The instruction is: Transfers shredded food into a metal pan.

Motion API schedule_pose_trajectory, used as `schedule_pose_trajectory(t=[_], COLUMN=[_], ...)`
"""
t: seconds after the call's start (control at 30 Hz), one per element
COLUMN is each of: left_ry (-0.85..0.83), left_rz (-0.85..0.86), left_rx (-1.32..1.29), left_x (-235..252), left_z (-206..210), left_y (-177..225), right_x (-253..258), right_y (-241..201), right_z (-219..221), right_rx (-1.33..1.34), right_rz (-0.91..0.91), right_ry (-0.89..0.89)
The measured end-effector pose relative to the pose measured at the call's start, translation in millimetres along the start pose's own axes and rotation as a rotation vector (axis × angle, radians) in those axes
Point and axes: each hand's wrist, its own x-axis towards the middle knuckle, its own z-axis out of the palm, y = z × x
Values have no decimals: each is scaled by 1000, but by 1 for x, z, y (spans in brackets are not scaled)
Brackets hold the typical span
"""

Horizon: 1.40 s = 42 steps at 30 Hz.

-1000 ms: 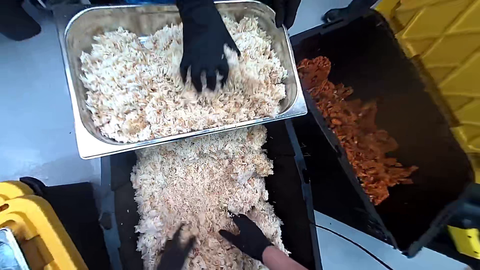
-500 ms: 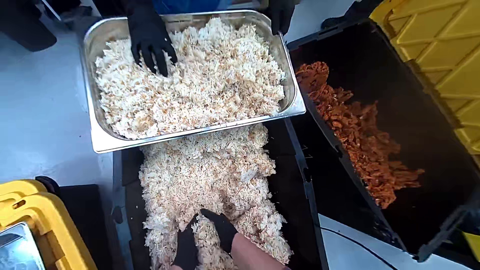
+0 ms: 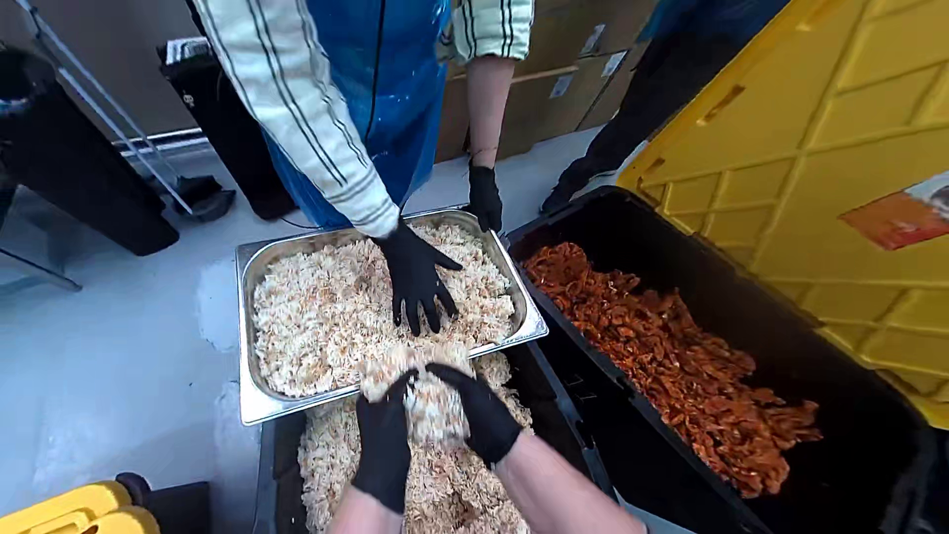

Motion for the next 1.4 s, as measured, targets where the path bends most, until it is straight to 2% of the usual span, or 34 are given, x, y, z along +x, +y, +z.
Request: schedule_pose_trajectory(t=[0.07, 0.23, 0.3, 0.37, 0.47, 0.5, 0.57, 0.6, 0.67, 0.7, 0.73, 0.8, 0.83, 0.9, 1.03, 1.07, 1.1, 1.17, 1.2, 1.27, 1.3, 1.4], left_ry=[-24, -38, -65, -85, -123, -142, -261, -338, -420, -392, -344, -298, -308, -451, -695, -670, -576, -293, -176, -45, -11, 43], left_rz=[99, 48, 41, 134, 453, 490, 357, 263, 161, 151, 151, 87, 13, -129, -273, -228, -120, 160, 225, 173, 113, 1], left_rx=[74, 334, 390, 481, 751, 792, 837, 940, 1289, 1428, 1513, 1581, 1574, 1556, 1435, 1401, 1357, 1240, 1206, 1195, 1225, 1355], left_x=[33, 110, 114, 94, 33, 17, 4, 11, 44, 62, 71, 59, 49, 7, -53, -55, -52, -22, 4, 67, 96, 135], left_z=[8, 7, 1, -14, -62, -76, -94, -98, -97, -95, -93, -86, -84, -98, -112, -117, -122, -127, -125, -116, -113, -104], left_y=[24, 40, 45, 44, 0, -25, -84, -110, -148, -168, -191, -230, -241, -251, -238, -230, -221, -193, -174, -140, -136, -156], right_x=[34, 106, 96, 66, 21, 15, 32, 51, 95, 109, 114, 107, 105, 76, 17, 15, 15, 34, 53, 102, 121, 140], right_y=[-33, -78, -91, -92, -35, -5, 57, 86, 136, 159, 185, 223, 232, 251, 237, 221, 200, 148, 126, 102, 102, 125], right_z=[12, 21, 12, -5, -54, -68, -84, -85, -74, -66, -61, -60, -61, -75, -93, -91, -87, -69, -58, -29, -13, 16], right_rx=[-107, -480, -549, -635, -867, -944, -1112, -1212, -1437, -1512, -1559, -1610, -1619, -1604, -1585, -1548, -1501, -1432, -1432, -1488, -1534, -1628], right_rz=[-75, -186, -179, -239, -448, -473, -342, -298, -362, -381, -319, -90, -14, 119, 298, 245, 120, -185, -319, -563, -635, -549], right_ry=[-19, -20, -52, -48, 111, 138, 16, -51, -95, -85, -95, -181, -216, -318, -459, -455, -407, -265, -200, -83, -39, -18])
